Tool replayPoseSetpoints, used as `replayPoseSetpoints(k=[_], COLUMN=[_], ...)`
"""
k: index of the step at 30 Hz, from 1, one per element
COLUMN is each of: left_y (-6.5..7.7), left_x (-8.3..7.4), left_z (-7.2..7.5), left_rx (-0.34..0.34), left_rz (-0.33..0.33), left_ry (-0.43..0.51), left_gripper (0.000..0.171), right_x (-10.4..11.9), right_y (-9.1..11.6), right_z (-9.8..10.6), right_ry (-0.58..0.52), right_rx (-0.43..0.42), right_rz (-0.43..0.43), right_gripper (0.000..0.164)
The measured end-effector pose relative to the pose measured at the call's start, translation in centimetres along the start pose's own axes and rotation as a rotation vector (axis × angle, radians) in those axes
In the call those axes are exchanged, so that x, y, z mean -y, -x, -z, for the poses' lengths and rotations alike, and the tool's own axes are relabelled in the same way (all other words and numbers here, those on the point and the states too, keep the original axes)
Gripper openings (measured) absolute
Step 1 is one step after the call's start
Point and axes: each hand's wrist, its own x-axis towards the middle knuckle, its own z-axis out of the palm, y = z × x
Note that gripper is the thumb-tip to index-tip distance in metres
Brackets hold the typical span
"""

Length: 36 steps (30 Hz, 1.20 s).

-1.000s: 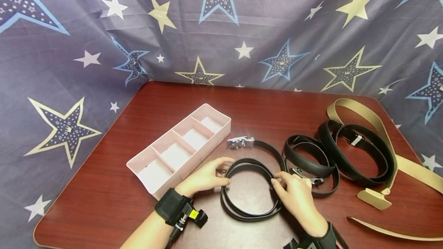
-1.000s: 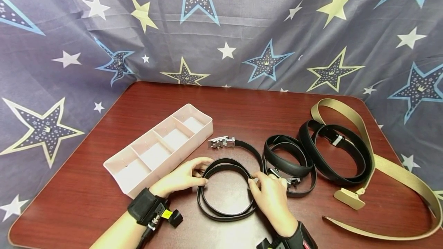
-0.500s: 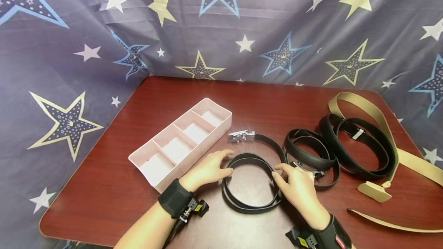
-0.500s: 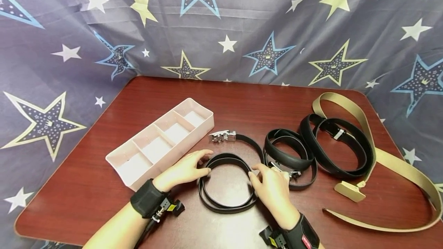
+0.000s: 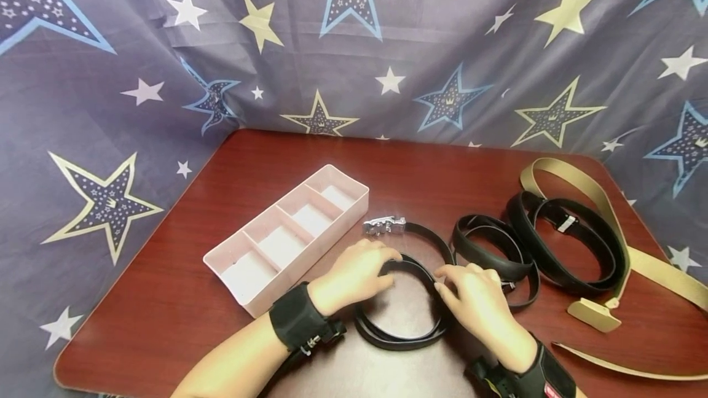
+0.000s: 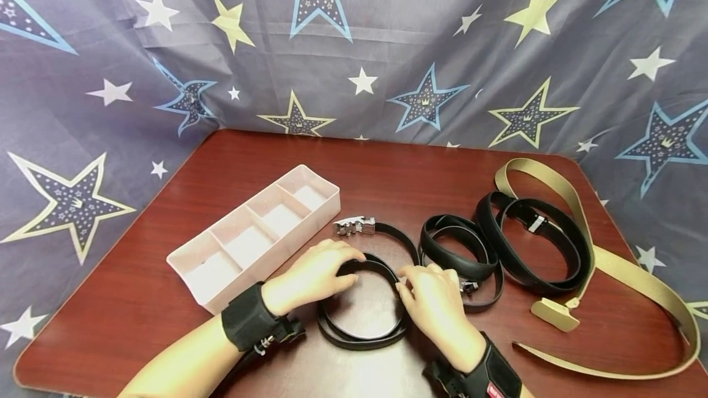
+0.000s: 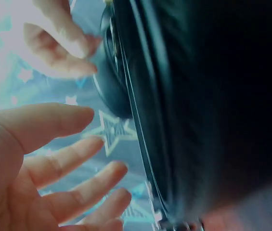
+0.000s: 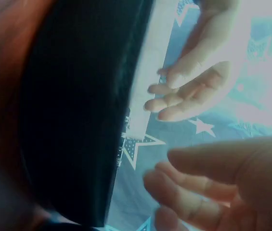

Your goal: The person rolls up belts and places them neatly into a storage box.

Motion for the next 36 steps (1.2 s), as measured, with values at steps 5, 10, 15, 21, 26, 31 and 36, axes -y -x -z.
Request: replayPoseSetpoints(k=[5,10,15,21,26,31,36], left_y=[-1.0,-2.2,-3.4,-4.6,-5.9,-6.9,-7.3], left_x=[-2.1,-3.9,-4.8,-4.8,-4.9,-5.4,-5.8], left_z=[-0.5,-0.6,-0.6,0.1,-0.3,-1.2,-1.5], left_rx=[0.074,0.121,0.202,0.295,0.324,0.314,0.316], left_rz=[-0.106,-0.178,-0.168,-0.133,-0.081,-0.033,0.008], left_ry=[-0.112,-0.196,-0.267,-0.278,-0.279,-0.290,-0.308], left_gripper=[0.020,0.016,0.005,0.018,0.019,0.017,0.020], right_x=[-0.5,-0.3,0.2,0.2,0.2,0.4,0.6], right_y=[0.4,1.6,2.1,2.0,2.0,2.0,2.1], right_z=[-0.2,-1.1,-1.7,-2.1,-1.9,-1.8,-2.0], right_ry=[0.031,0.013,0.020,0.050,0.067,0.063,0.085], right_rx=[0.064,0.133,0.122,0.028,0.033,0.063,0.023], right_rz=[0.353,0.641,0.700,0.761,0.769,0.751,0.759], right_gripper=[0.013,0.013,0.016,0.022,0.026,0.027,0.026])
